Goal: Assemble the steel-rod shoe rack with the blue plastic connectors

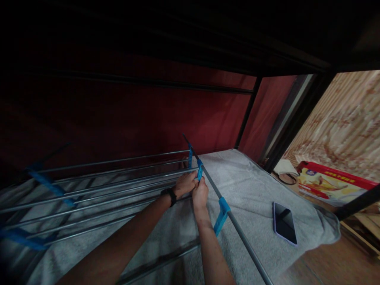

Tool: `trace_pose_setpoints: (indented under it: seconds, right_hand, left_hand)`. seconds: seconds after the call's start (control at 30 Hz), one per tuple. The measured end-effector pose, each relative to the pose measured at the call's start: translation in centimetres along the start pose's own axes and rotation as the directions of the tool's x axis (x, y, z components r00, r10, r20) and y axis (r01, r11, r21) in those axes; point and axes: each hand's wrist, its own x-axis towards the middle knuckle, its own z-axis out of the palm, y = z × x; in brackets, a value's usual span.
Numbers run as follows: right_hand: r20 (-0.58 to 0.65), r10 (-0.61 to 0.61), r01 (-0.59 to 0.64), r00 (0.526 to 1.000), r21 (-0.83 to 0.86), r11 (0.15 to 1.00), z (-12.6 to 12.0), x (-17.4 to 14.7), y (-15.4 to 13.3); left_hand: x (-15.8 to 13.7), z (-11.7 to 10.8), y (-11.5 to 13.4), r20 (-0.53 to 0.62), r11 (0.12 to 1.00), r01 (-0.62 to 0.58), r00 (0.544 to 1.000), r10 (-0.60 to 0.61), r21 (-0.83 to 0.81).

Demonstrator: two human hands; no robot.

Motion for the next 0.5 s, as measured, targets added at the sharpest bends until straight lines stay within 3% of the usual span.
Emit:
trace_pose_setpoints:
  seconds: [0.13, 0.27, 0.37, 0.5]
  right_hand:
    - [0.022, -0.007, 0.008, 1.000, -0.046, 0.999, -0.3, 0.0, 0.3]
    - [0.037, -0.046, 0.049, 0.998, -0.059, 0.997, -0.5, 0.1, 0.6]
    - [0.023, -0.031, 0.033, 0.999, -0.085, 0.996, -0.4, 0.2, 0.7]
    - [0.017, -0.025, 0.027, 1.000, -0.109, 0.994, -0.3, 0.2, 0.8]
  left_hand:
    - [-0.8, 0.1, 0.4, -0.021, 1.000, -0.011, 1.000, 0.011, 0.022]
    - [-3.0, 0.5, 0.1, -0.144, 0.987, -0.074, 0.985, 0.095, 0.141]
    - [-5.4, 0.8, -1.6, -0.250, 0.967, -0.025, 0.964, 0.090, 0.253]
    - [-7.9, 0.2, -4.6, -0.200, 0.950, 0.042, 0.980, 0.022, 0.310]
